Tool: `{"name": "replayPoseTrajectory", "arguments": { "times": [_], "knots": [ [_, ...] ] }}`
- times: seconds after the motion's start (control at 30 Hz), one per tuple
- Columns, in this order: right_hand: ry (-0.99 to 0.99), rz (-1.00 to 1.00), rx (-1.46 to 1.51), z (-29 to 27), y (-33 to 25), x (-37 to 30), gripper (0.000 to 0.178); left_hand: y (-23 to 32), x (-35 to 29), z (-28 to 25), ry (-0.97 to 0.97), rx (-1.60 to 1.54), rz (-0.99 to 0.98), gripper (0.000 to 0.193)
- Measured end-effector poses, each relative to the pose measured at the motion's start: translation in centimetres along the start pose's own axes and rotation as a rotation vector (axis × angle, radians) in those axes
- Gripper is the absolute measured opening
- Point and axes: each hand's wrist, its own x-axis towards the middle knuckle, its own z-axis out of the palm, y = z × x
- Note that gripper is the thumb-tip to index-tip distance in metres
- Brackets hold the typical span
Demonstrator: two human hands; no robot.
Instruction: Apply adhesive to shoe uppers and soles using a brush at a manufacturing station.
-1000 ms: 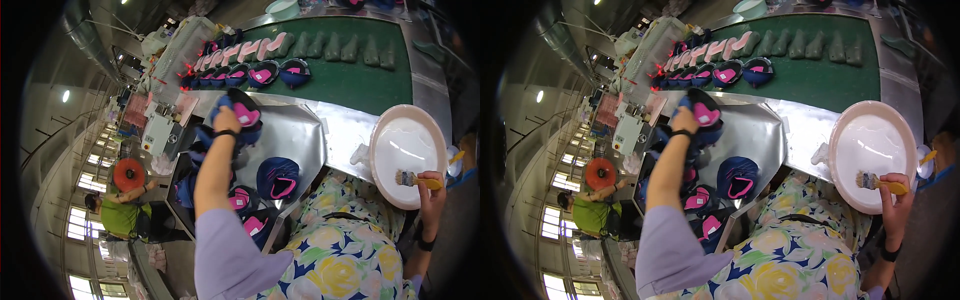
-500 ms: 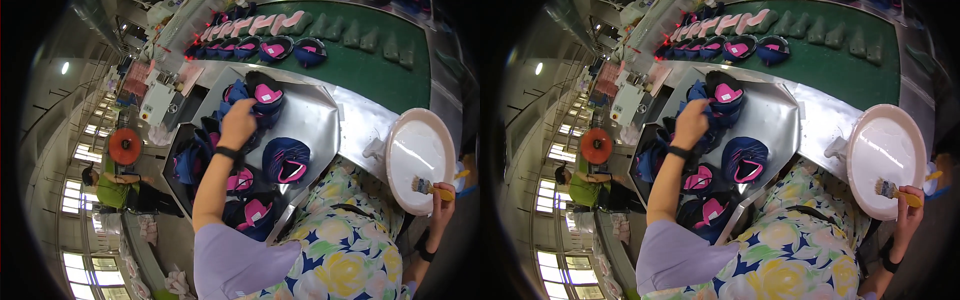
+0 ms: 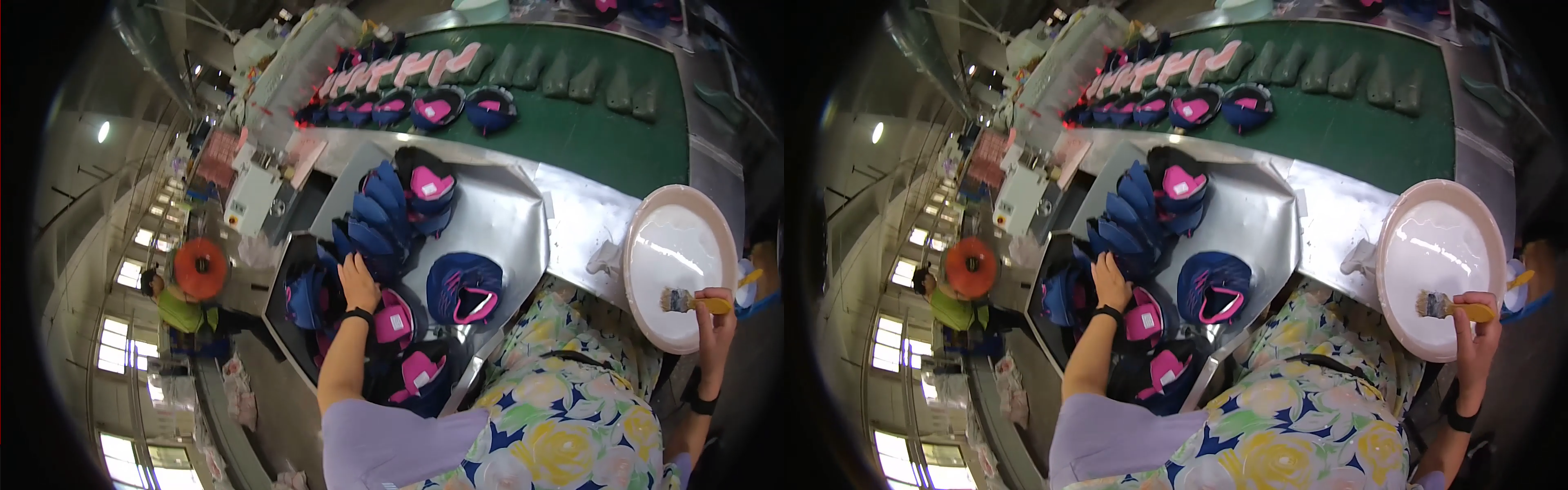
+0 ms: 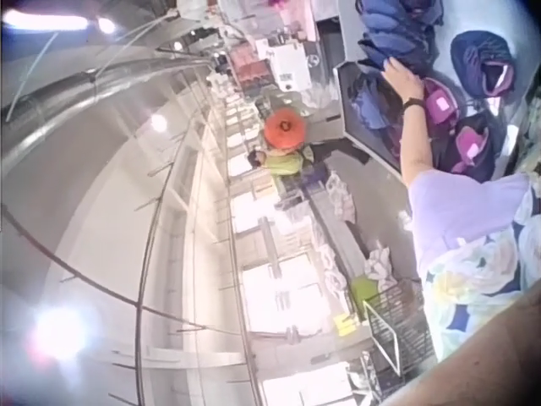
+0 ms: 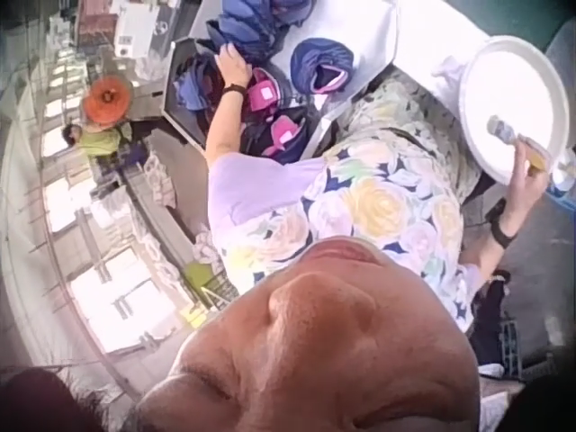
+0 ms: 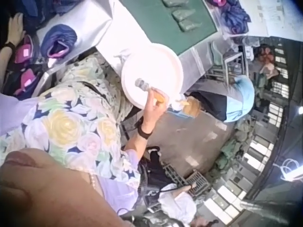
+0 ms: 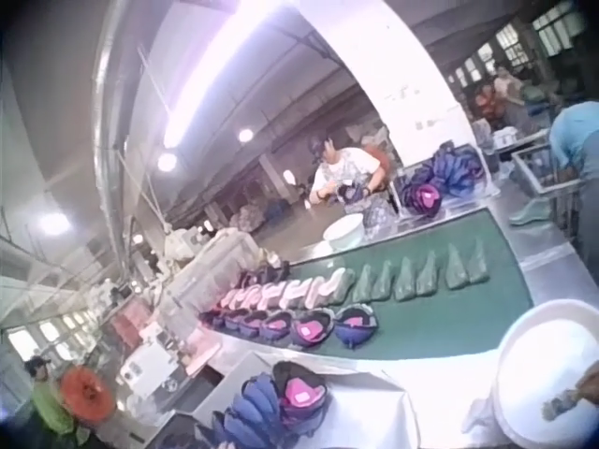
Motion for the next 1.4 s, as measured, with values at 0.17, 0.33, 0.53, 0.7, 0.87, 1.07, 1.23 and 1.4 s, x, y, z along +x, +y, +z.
{"name": "replayPoseTrajectory", "arguments": {
  "times": [0.17, 0.33, 0.53, 0.7, 0.87, 1.07, 1.23, 1.4],
  "knots": [
    [0.03, 0.029, 0.008, 1.9, -2.6, 1.0, 0.011, 2.1, 2.9, 1.5, 0.13, -0.028, 0.051, 0.09],
    [0.067, 0.036, 0.027, 1.4, -1.4, 2.0, 0.013, 8.6, 7.7, -6.0, 0.294, -0.07, 0.421, 0.03],
    [0.037, -0.048, -0.075, 2.3, 1.9, 5.0, 0.016, 14.4, 12.3, -15.4, 0.346, -0.768, 0.295, 0.026],
    [0.012, -0.069, 0.059, 5.4, 1.4, 6.5, 0.018, 15.1, 19.7, -17.5, 0.225, -1.255, 0.479, 0.045],
    [-0.294, -0.08, -0.214, 4.5, 3.0, 5.3, 0.019, 20.4, 22.1, -11.9, 0.141, -1.151, 0.574, 0.041],
    [-0.056, -0.043, -0.214, -2.4, 3.0, 5.3, 0.017, 31.4, 18.8, -13.5, -1.014, -1.888, 0.147, 0.041],
    [0.149, -0.212, 0.005, -3.5, 0.3, 7.7, 0.021, 36.1, 21.2, -10.3, -1.759, -2.022, 0.263, 0.05],
    [0.012, -0.259, 0.137, -3.5, -1.9, 7.9, 0.018, 38.5, 18.7, -13.0, -1.175, -1.58, 0.627, 0.055]
  ]
}}
